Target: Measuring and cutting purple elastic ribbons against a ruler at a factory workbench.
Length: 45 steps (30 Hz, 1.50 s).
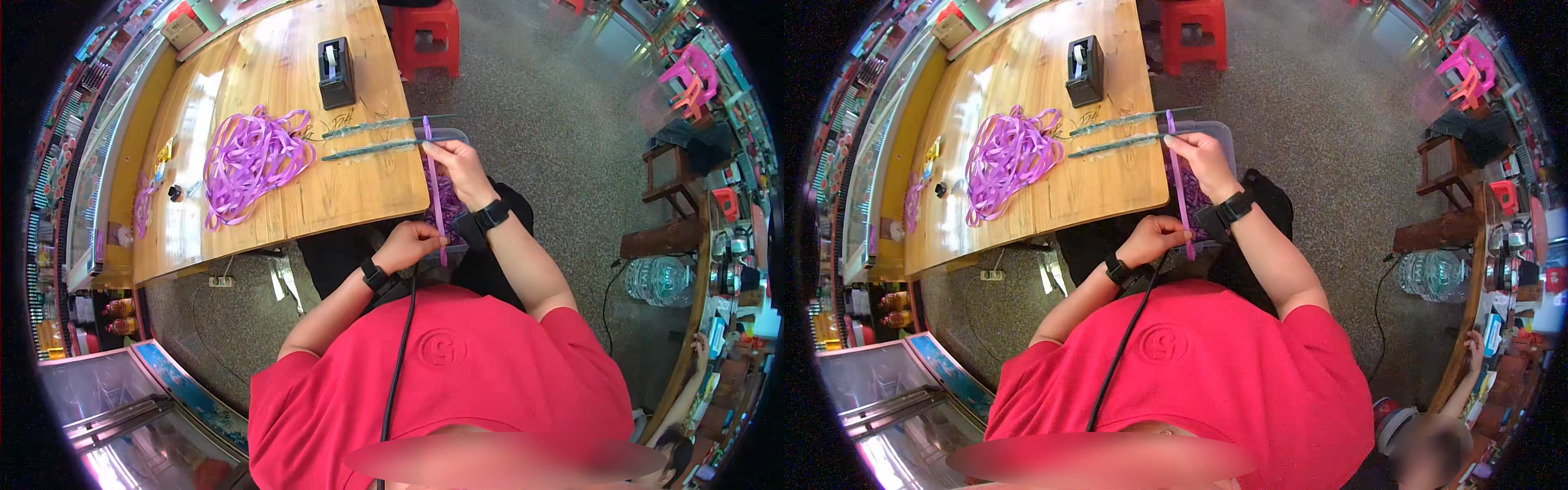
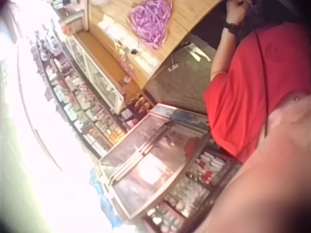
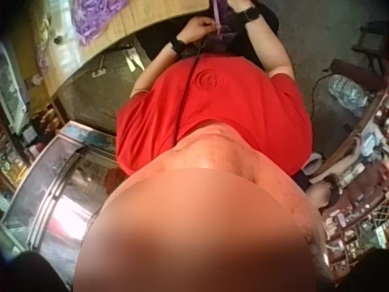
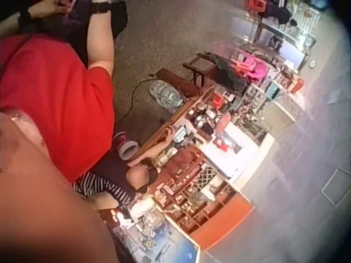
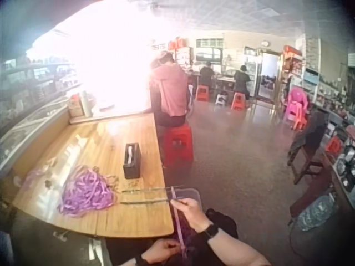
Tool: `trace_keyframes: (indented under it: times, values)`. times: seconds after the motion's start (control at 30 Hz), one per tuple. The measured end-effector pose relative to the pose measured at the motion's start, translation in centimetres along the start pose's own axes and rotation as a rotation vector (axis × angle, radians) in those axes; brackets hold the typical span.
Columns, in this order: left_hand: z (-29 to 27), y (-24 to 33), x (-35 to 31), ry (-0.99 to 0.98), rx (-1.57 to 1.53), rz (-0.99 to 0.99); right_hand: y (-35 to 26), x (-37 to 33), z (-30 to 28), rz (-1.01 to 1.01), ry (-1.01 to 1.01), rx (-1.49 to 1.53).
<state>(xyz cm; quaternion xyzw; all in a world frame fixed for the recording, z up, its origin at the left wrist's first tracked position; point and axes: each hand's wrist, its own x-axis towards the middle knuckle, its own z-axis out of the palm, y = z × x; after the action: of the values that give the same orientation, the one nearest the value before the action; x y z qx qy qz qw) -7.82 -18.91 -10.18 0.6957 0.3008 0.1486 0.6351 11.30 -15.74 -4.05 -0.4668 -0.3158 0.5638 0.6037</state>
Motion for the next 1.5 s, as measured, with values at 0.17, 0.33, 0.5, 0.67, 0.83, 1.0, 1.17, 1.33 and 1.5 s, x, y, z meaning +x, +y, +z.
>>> trace_keyframes:
  times: [0.17, 0.33, 0.5, 0.67, 0.83, 1.0, 1.17, 1.33, 1.5]
  values:
    - [-0.2, 0.4, 0.2, 0.005, 0.054, -0.015, 0.8, 1.2, -0.7, -0.046, -0.045, -0.051]
    - [-0.3, 0.9, 0.2, -0.004, 0.052, 0.010, 1.7, 1.3, -1.0, -0.119, 0.047, -0.009]
    - [-1.0, 3.2, -0.6, -0.152, 0.057, 0.088, 1.1, 0.7, 0.1, -0.219, 0.083, -0.113]
    - [-0.8, 6.6, -2.2, -0.307, 0.166, 0.303, 0.4, 0.1, -0.5, -0.075, 0.039, -0.227]
    - [-1.1, 9.2, -3.4, -0.458, 0.229, 0.487, -1.2, -0.8, -0.3, -0.046, 0.009, -0.365]
    - [-1.8, 12.9, -4.1, -0.452, 0.256, 0.628, -3.2, -2.9, -0.5, -0.094, 0.020, -0.464]
    - [-2.8, 15.7, -4.9, -0.368, 0.267, 0.707, -5.3, -7.3, -1.4, -0.433, -0.200, -0.796]
    - [-4.1, 18.2, -4.2, -0.328, 0.255, 0.709, -7.4, -7.1, -1.1, -0.954, -0.391, -1.070]
    - [-8.1, 22.7, -1.7, 0.209, 0.408, 0.745, -11.8, -0.8, 0.5, -1.293, -0.216, -1.140]
